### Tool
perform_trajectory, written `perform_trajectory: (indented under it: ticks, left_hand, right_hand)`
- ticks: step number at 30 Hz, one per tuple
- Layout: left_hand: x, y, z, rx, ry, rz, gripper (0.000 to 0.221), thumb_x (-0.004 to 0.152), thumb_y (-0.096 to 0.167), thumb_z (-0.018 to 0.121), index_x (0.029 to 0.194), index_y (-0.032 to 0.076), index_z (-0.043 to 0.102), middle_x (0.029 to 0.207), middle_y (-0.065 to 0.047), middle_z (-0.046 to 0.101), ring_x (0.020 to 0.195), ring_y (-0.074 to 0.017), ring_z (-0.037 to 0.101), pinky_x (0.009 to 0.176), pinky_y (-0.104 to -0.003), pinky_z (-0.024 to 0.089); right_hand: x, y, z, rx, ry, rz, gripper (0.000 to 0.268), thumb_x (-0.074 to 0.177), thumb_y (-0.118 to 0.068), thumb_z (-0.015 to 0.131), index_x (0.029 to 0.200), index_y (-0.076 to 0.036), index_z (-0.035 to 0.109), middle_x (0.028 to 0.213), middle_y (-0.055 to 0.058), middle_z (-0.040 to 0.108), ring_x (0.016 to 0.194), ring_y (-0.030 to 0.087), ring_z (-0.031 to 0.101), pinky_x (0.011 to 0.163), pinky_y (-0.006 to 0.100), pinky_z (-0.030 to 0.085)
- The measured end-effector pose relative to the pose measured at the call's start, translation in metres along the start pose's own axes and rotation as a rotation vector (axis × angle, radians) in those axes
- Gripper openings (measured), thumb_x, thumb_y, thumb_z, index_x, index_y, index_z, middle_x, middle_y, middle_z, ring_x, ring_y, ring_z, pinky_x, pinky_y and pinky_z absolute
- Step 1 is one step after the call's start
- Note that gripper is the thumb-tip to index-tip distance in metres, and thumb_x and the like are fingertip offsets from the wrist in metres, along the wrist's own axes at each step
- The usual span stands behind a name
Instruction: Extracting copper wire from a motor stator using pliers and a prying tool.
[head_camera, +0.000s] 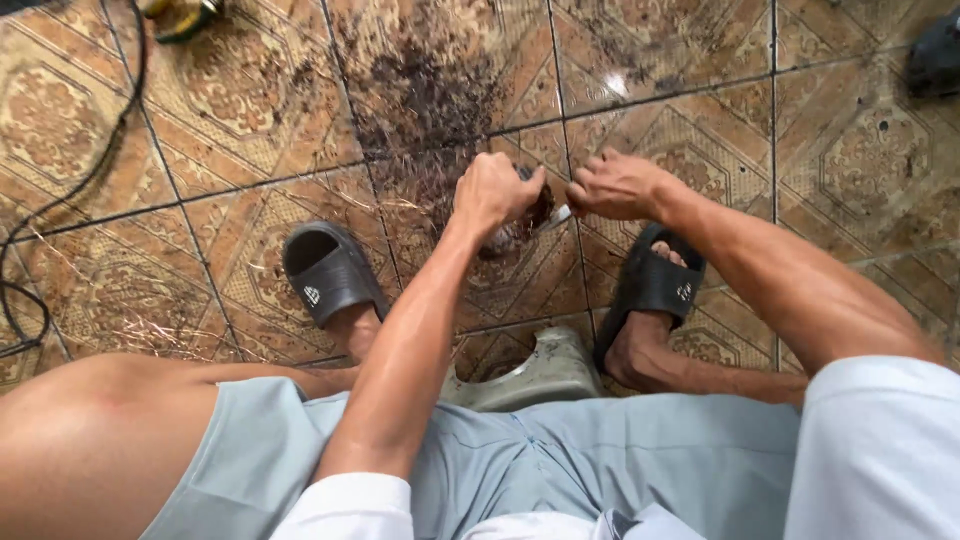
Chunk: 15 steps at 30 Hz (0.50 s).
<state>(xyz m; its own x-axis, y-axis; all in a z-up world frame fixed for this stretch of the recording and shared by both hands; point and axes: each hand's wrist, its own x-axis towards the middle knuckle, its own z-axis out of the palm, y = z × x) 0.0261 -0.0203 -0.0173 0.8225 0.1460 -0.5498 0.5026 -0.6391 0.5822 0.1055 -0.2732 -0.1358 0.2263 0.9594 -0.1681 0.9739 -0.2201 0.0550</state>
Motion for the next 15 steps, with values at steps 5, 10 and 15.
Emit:
perform_trajectory:
  ticks: [5, 10, 15]
  left_hand:
    - [-0.015, 0.010, -0.005, -0.057, 0.041, -0.123, 0.046, 0.100, 0.035, 0.055, 0.071, 0.002, 0.068, 0.055, -0.017, 0.063, 0.047, -0.0247, 0.065, 0.048, -0.032, 0.057]
    - [-0.015, 0.021, 0.002, 0.043, 0.032, -0.124, 0.057, 0.089, 0.045, 0.056, 0.077, -0.007, 0.075, 0.071, -0.030, 0.069, 0.076, -0.0408, 0.075, 0.067, -0.055, 0.059]
    - [-0.023, 0.024, -0.001, 0.041, 0.039, -0.118, 0.055, 0.089, 0.043, 0.057, 0.079, -0.007, 0.077, 0.076, -0.032, 0.071, 0.081, -0.0462, 0.075, 0.070, -0.055, 0.060]
  right_hand:
    - [-0.016, -0.010, 0.001, -0.098, 0.128, -0.058, 0.025, 0.091, -0.038, 0.057, 0.093, -0.013, 0.057, 0.083, 0.010, 0.059, 0.079, 0.030, 0.063, 0.071, 0.045, 0.048]
    - [-0.037, -0.059, -0.038, 0.264, -0.063, 0.158, 0.030, 0.095, -0.028, 0.059, 0.104, 0.001, 0.059, 0.090, 0.020, 0.061, 0.086, 0.039, 0.065, 0.074, 0.052, 0.051]
    - [-0.040, -0.114, -0.004, 0.644, -0.470, 0.486, 0.045, 0.079, -0.023, 0.074, 0.118, -0.003, 0.061, 0.098, 0.020, 0.074, 0.088, 0.040, 0.076, 0.080, 0.054, 0.061]
